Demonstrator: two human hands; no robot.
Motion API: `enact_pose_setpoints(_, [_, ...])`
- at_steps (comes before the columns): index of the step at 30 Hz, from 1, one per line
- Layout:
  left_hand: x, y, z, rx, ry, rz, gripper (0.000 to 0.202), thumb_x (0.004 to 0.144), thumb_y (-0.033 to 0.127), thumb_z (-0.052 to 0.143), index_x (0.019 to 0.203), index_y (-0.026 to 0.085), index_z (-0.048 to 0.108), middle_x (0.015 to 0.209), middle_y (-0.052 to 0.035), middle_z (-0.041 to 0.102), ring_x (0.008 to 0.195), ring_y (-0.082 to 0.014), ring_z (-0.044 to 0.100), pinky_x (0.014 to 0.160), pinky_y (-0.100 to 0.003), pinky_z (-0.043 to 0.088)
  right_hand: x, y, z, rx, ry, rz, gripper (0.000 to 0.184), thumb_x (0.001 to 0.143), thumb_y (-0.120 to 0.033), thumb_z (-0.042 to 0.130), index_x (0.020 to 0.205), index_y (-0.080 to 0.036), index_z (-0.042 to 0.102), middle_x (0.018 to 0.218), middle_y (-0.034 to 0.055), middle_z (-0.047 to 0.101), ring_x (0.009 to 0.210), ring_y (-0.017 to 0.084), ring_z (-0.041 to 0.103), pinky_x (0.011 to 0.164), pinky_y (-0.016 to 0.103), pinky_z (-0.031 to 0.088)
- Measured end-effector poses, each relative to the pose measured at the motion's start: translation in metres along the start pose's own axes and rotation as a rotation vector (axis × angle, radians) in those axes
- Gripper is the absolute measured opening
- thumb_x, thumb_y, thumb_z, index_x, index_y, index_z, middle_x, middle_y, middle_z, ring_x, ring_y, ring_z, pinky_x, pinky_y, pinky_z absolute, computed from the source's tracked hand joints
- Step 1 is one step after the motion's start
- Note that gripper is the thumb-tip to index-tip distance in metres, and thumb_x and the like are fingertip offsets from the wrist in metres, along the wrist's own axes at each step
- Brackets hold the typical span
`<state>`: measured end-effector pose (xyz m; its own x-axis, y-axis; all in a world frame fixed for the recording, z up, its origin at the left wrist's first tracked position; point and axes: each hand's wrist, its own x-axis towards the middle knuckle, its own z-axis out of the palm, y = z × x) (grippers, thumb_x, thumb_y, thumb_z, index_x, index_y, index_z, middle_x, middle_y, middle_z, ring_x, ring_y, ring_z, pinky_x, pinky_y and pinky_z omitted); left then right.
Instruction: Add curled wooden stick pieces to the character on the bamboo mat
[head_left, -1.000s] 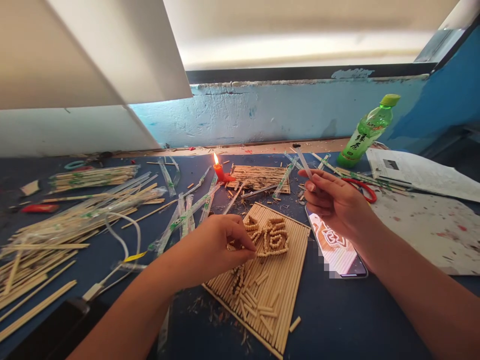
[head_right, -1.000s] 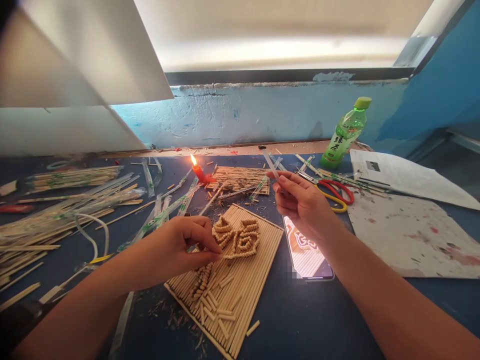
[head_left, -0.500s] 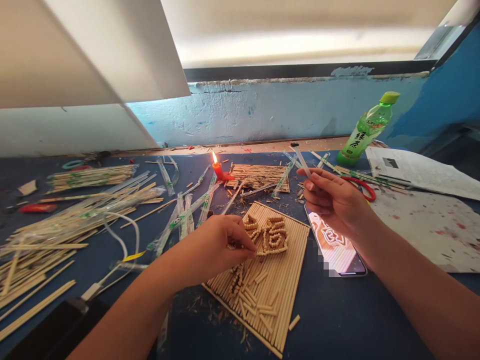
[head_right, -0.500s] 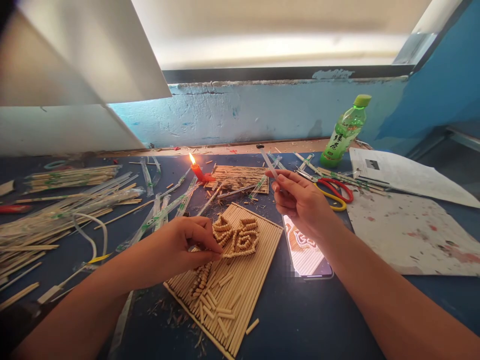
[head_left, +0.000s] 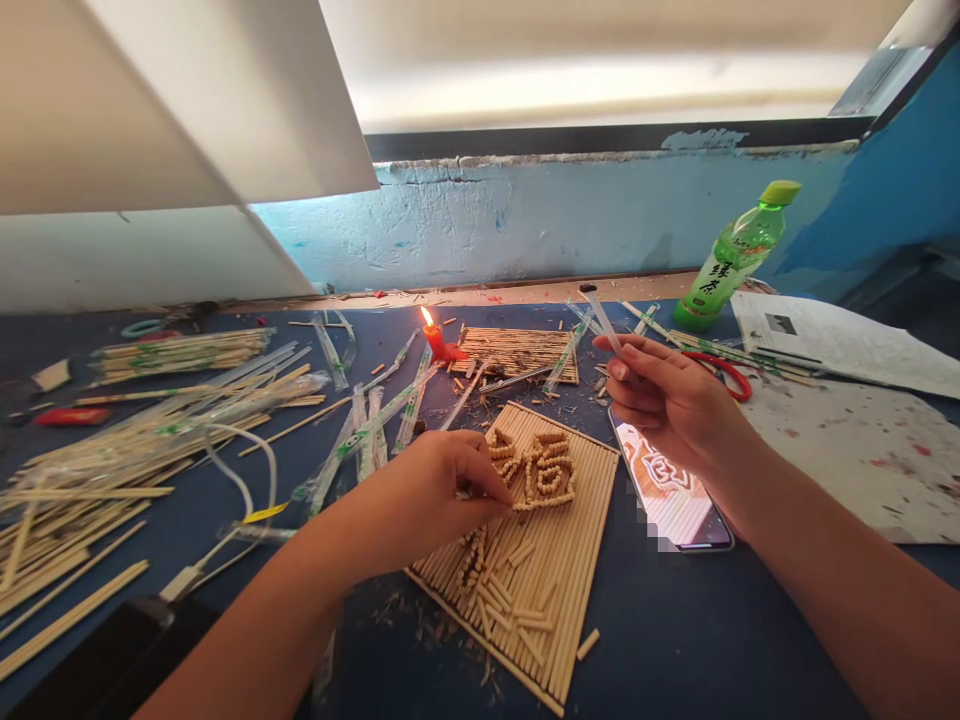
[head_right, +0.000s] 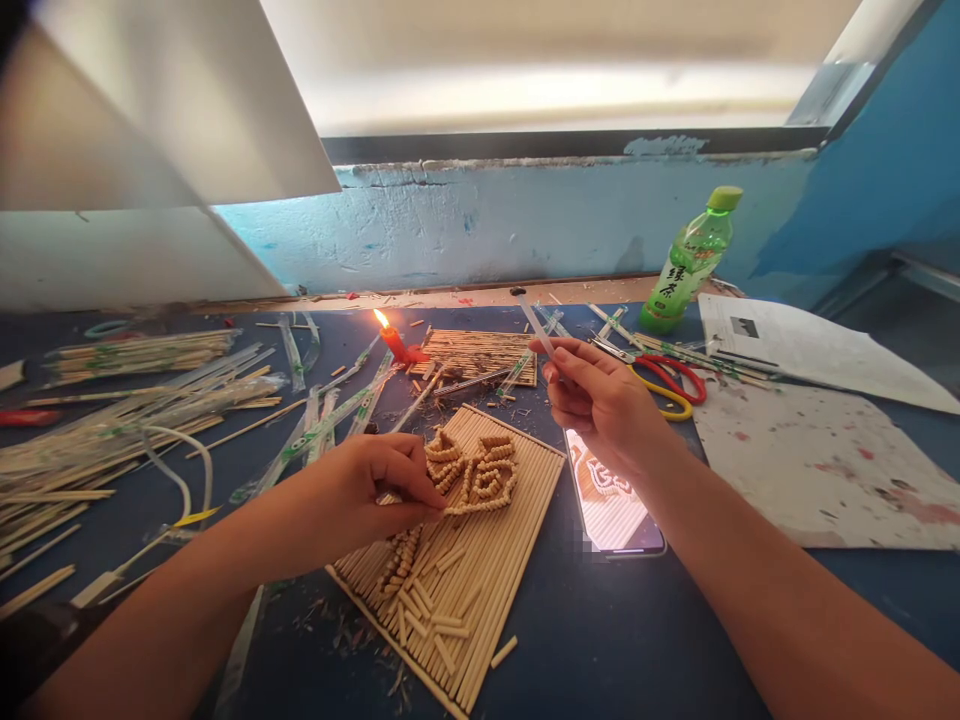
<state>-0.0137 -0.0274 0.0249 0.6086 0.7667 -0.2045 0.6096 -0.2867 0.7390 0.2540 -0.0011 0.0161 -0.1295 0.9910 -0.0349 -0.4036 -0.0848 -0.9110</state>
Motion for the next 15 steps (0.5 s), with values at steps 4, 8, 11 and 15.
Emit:
enact_pose_setpoints(4, [-0.0005, 0.0002, 0.0001, 0.006, 0.001, 0.021, 0.014, 0.082, 0.023, 0.066, 0.085, 0.026, 0.08, 0.086, 0.0002, 0.062, 0.073, -0.0118, 0.06, 0.066, -0.026, 0.045, 0.0001, -0.0002, 0.0007, -0.003, 0.0, -0.003, 0.018, 0.088, -0.024, 0.063, 0.103, -0.019, 0.072, 0.073, -0.0015, 0.046, 0.051, 0.006, 0.02, 0.041, 0.024, 0.011])
enact_pose_setpoints(8, [-0.0015, 0.0015, 0.0001, 0.016, 0.009, 0.045, 0.015, 0.083, 0.023, 0.065, 0.085, 0.026, 0.08, 0.085, -0.0004, 0.062, 0.074, -0.0123, 0.06, 0.066, -0.026, 0.045, -0.001, -0.0004, 0.0016, -0.012, -0.002, -0.004, 0.018, 0.087, -0.026, 0.065, 0.102, -0.02, 0.072, 0.073, -0.0016, 0.046, 0.051, 0.007, 0.021, 0.041, 0.025, 0.011])
enact_pose_setpoints(11, [-0.0021, 0.003, -0.0002, 0.029, 0.012, 0.056, 0.016, 0.084, 0.024, 0.064, 0.085, 0.026, 0.08, 0.085, -0.0008, 0.061, 0.072, -0.0125, 0.059, 0.065, -0.026, 0.044, -0.0016, -0.0008, 0.002, -0.026, -0.002, -0.007, 0.017, 0.086, -0.027, 0.066, 0.101, -0.021, 0.072, 0.072, -0.0018, 0.045, 0.05, 0.007, 0.02, 0.041, 0.025, 0.011])
enact_pose_setpoints(15, [-0.002, 0.003, 0.0001, 0.039, 0.017, 0.067, 0.016, 0.084, 0.023, 0.064, 0.084, 0.026, 0.079, 0.085, -0.0006, 0.06, 0.072, -0.0122, 0.058, 0.065, -0.026, 0.044, -0.0013, -0.0014, 0.0022, -0.036, 0.002, -0.007, 0.017, 0.086, -0.027, 0.065, 0.101, -0.021, 0.072, 0.072, -0.0019, 0.046, 0.051, 0.008, 0.019, 0.042, 0.027, 0.011])
